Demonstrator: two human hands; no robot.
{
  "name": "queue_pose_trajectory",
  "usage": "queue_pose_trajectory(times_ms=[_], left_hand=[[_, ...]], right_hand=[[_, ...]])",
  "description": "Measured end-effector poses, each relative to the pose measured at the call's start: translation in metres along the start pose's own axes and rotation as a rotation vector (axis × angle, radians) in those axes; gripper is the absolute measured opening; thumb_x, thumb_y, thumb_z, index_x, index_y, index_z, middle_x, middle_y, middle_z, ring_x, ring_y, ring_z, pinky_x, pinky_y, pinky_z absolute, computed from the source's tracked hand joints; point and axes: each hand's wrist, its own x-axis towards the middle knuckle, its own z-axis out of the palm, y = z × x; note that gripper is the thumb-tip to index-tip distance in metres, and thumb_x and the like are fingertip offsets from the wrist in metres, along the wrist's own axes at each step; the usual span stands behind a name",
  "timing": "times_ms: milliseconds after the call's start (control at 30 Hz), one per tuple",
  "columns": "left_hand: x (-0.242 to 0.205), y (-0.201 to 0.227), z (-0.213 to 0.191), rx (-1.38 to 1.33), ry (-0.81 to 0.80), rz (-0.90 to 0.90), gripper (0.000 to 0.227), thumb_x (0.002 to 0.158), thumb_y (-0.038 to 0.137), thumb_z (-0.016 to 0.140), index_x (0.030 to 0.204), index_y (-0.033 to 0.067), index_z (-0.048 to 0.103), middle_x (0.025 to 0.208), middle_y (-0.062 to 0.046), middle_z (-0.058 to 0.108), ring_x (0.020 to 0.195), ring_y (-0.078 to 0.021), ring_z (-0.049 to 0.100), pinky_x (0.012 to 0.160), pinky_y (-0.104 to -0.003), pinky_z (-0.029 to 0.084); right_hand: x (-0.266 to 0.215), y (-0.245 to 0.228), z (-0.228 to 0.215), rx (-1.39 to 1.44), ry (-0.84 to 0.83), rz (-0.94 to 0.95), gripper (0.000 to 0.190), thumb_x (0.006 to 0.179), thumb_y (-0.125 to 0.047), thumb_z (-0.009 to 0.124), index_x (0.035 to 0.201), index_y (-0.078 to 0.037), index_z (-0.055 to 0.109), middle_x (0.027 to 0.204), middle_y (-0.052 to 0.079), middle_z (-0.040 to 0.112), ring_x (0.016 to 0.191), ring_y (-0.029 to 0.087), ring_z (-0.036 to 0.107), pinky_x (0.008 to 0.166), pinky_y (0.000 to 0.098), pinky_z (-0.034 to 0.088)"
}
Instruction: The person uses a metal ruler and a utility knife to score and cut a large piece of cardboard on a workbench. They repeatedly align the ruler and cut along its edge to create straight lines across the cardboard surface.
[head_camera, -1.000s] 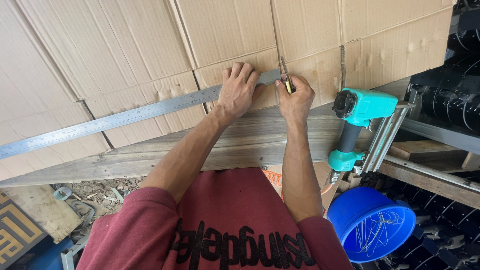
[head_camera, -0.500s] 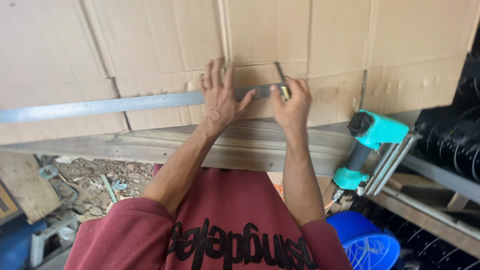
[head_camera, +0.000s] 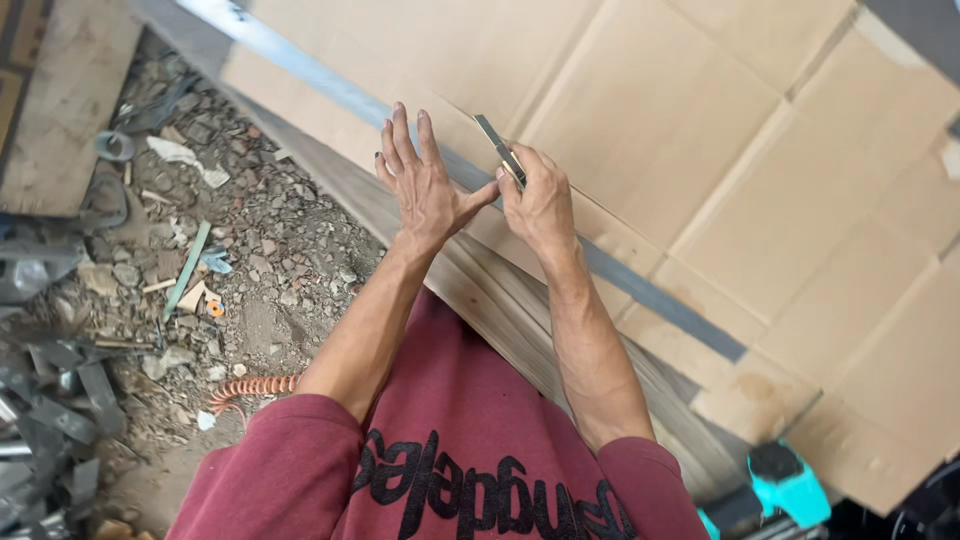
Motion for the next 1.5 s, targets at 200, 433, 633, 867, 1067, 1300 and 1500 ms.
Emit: queue_pose_trajectory(times_ms=[200, 433, 633, 867, 1067, 1300, 1500], left_hand=[[0.057, -0.084, -0.054, 0.071, -0.117, -0.207, 0.151, 0.058, 0.087, 0.084, 0.163, -0.0019, 0.022, 0.168, -0.029, -0.002, 0.155, -0.0516, -0.001, 0.118, -0.078, 0.007], [0.103, -0.143, -0.077, 0.17, -0.239, -0.221, 0.153, 0.061, 0.102, 0.063, 0.164, -0.0023, 0.017, 0.168, -0.029, -0.009, 0.155, -0.0496, -0.005, 0.118, -0.077, 0.003], [0.124, -0.156, -0.096, 0.204, -0.353, -0.215, 0.148, 0.062, 0.094, 0.069, 0.163, -0.0021, 0.018, 0.168, -0.029, -0.006, 0.156, -0.0485, -0.002, 0.118, -0.077, 0.013], [0.13, -0.152, -0.095, 0.257, -0.333, -0.199, 0.106, 0.083, 0.051, 0.07, 0.16, -0.0017, 0.021, 0.168, -0.028, -0.001, 0.157, -0.0439, 0.003, 0.116, -0.074, 0.022], [0.129, -0.169, -0.048, 0.326, -0.152, -0.208, 0.062, 0.102, 0.027, 0.051, 0.156, 0.0022, 0.032, 0.168, -0.025, 0.009, 0.156, -0.0403, 0.014, 0.111, -0.073, 0.027], [0.129, -0.172, -0.043, 0.332, -0.126, -0.214, 0.051, 0.107, 0.02, 0.043, 0.154, 0.0018, 0.034, 0.168, -0.027, 0.01, 0.156, -0.0412, 0.015, 0.111, -0.069, 0.03], [0.131, -0.168, -0.045, 0.322, -0.169, -0.236, 0.052, 0.108, 0.018, 0.042, 0.155, -0.0002, 0.032, 0.168, -0.028, 0.007, 0.156, -0.0424, 0.012, 0.114, -0.065, 0.029]], right_hand=[[0.067, -0.046, 0.077, -0.028, -0.147, -0.052, 0.034, 0.093, -0.012, 0.064, 0.125, -0.002, 0.067, 0.105, 0.026, 0.07, 0.102, 0.045, 0.07, 0.09, 0.0489, 0.056], [0.136, -0.087, 0.14, -0.09, -0.248, -0.072, 0.043, 0.089, -0.006, 0.057, 0.13, 0.007, 0.063, 0.108, 0.035, 0.068, 0.107, 0.051, 0.068, 0.094, 0.0547, 0.054], [0.169, -0.121, 0.164, -0.156, -0.355, -0.036, 0.046, 0.095, -0.005, 0.054, 0.141, 0.001, 0.059, 0.112, 0.033, 0.07, 0.11, 0.052, 0.067, 0.095, 0.0576, 0.053], [0.188, -0.14, 0.186, -0.285, -0.457, -0.091, 0.047, 0.096, -0.006, 0.051, 0.142, -0.002, 0.058, 0.108, 0.034, 0.069, 0.106, 0.053, 0.068, 0.091, 0.0612, 0.054], [0.201, -0.121, 0.218, -0.394, -0.48, -0.145, 0.037, 0.097, -0.014, 0.058, 0.134, -0.008, 0.059, 0.1, 0.026, 0.07, 0.095, 0.048, 0.072, 0.079, 0.0584, 0.057], [0.199, -0.117, 0.231, -0.488, -0.461, -0.127, 0.021, 0.099, -0.018, 0.056, 0.119, -0.014, 0.062, 0.095, 0.021, 0.069, 0.087, 0.044, 0.073, 0.072, 0.0559, 0.06], [0.195, -0.112, 0.232, -0.489, -0.435, -0.136, 0.022, 0.099, -0.017, 0.056, 0.121, -0.014, 0.061, 0.095, 0.02, 0.069, 0.087, 0.044, 0.074, 0.071, 0.0549, 0.061]])
